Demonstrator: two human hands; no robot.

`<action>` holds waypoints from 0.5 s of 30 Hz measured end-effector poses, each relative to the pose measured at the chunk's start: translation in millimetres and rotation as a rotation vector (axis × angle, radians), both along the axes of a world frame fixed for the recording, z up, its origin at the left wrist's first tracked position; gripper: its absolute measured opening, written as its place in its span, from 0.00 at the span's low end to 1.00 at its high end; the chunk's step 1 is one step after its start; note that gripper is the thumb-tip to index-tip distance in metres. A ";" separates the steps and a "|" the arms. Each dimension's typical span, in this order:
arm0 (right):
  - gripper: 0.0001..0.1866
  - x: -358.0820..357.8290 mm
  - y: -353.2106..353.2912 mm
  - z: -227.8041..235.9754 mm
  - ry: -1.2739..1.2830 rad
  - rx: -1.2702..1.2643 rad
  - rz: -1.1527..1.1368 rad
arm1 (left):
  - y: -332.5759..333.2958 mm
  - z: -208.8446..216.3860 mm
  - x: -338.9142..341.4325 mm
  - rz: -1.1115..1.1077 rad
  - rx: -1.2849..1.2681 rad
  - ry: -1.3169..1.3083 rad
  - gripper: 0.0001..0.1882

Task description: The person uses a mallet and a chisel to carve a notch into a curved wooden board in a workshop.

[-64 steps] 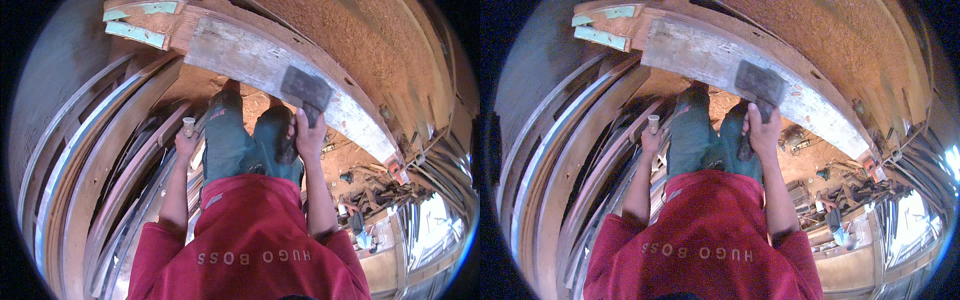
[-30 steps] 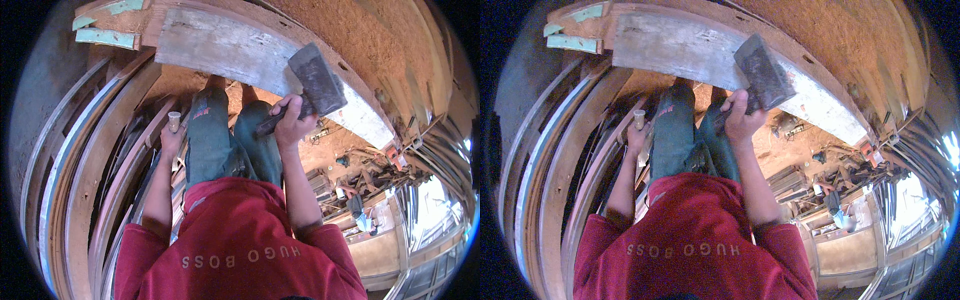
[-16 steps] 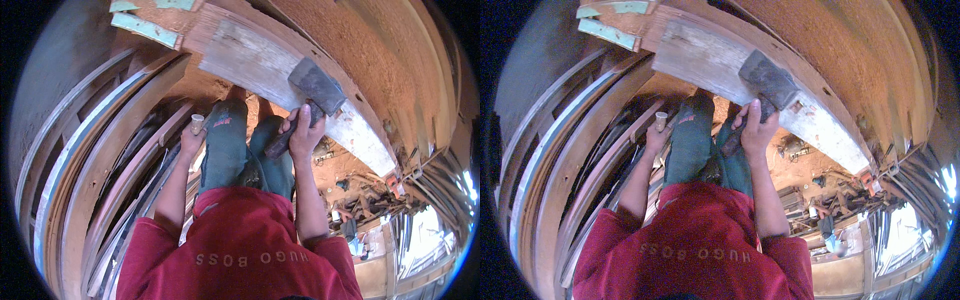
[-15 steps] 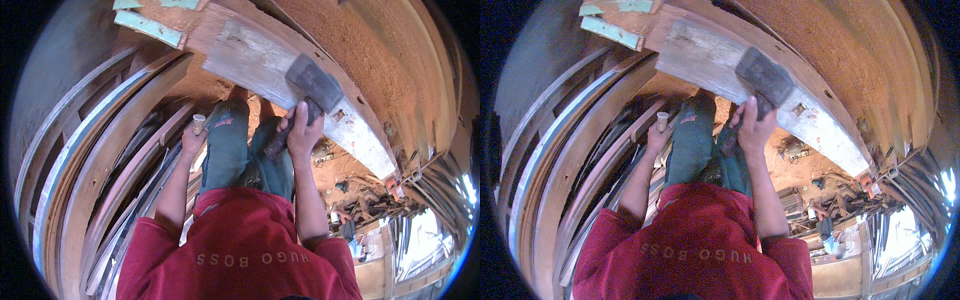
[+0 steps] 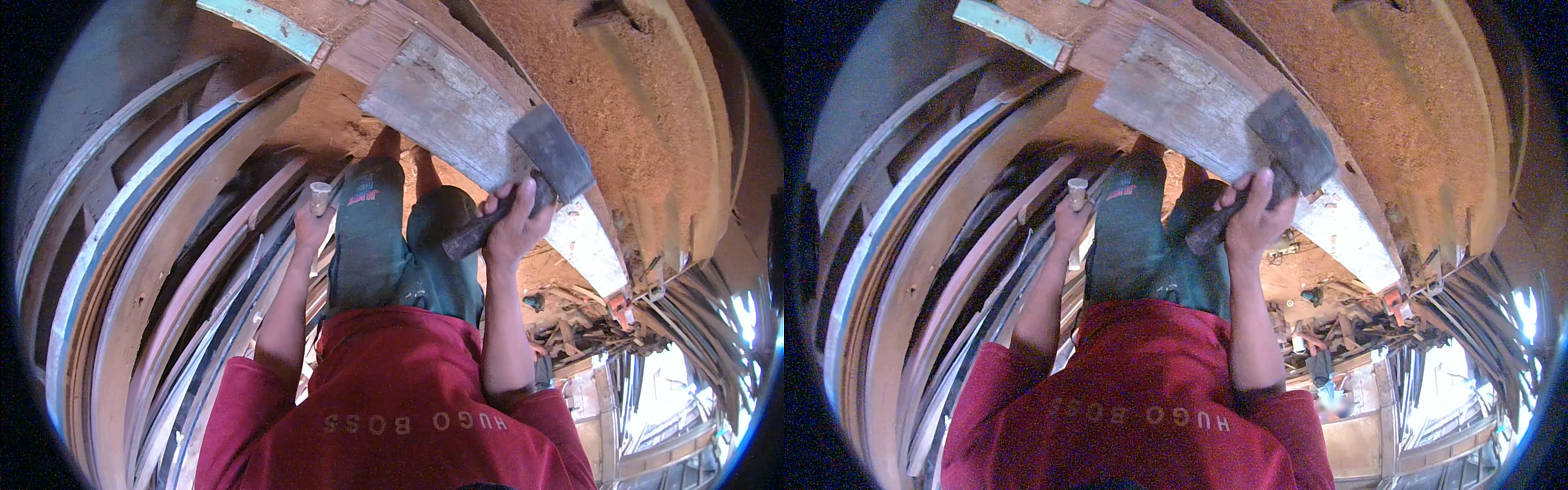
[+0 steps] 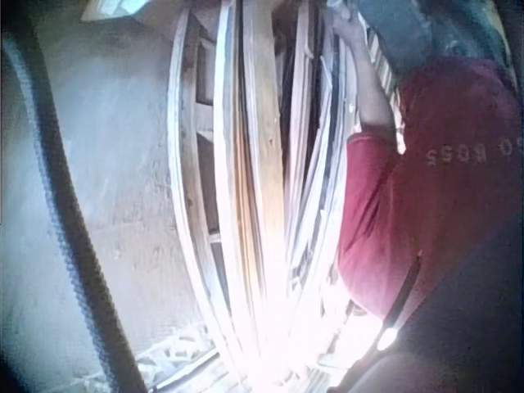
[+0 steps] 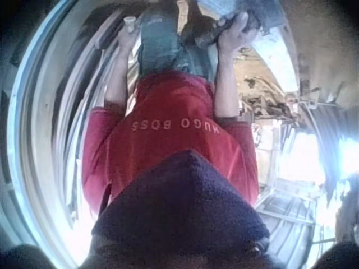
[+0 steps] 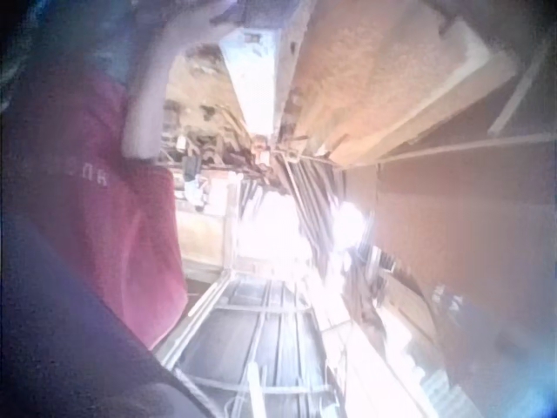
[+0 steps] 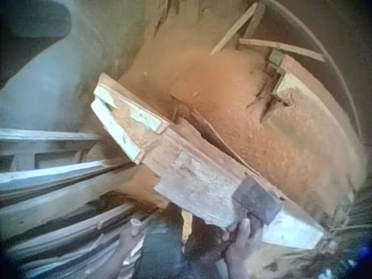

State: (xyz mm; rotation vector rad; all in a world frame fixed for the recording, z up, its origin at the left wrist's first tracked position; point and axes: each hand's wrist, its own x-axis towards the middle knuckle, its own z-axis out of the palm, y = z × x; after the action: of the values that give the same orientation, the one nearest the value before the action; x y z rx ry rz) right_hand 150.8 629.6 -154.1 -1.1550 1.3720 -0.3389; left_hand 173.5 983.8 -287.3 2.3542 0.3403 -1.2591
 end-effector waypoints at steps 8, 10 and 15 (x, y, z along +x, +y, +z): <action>0.12 28.9 10.0 -9.2 0.004 0.035 0.086 | 20.1 -10.4 -18.0 -0.043 -0.032 -0.044 0.17; 0.12 42.0 8.4 -11.8 -0.004 0.024 0.157 | 20.0 -11.0 -15.5 -0.019 -0.047 0.007 0.18; 0.12 48.1 2.4 -1.8 -0.052 0.041 0.093 | 14.5 -9.2 -8.9 -0.036 -0.046 -0.048 0.18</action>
State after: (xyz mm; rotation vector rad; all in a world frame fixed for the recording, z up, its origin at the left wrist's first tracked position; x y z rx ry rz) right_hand 198.9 632.0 -155.9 -1.1647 1.2702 -0.2711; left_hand 164.5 998.3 -296.5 2.3569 0.2527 -1.2119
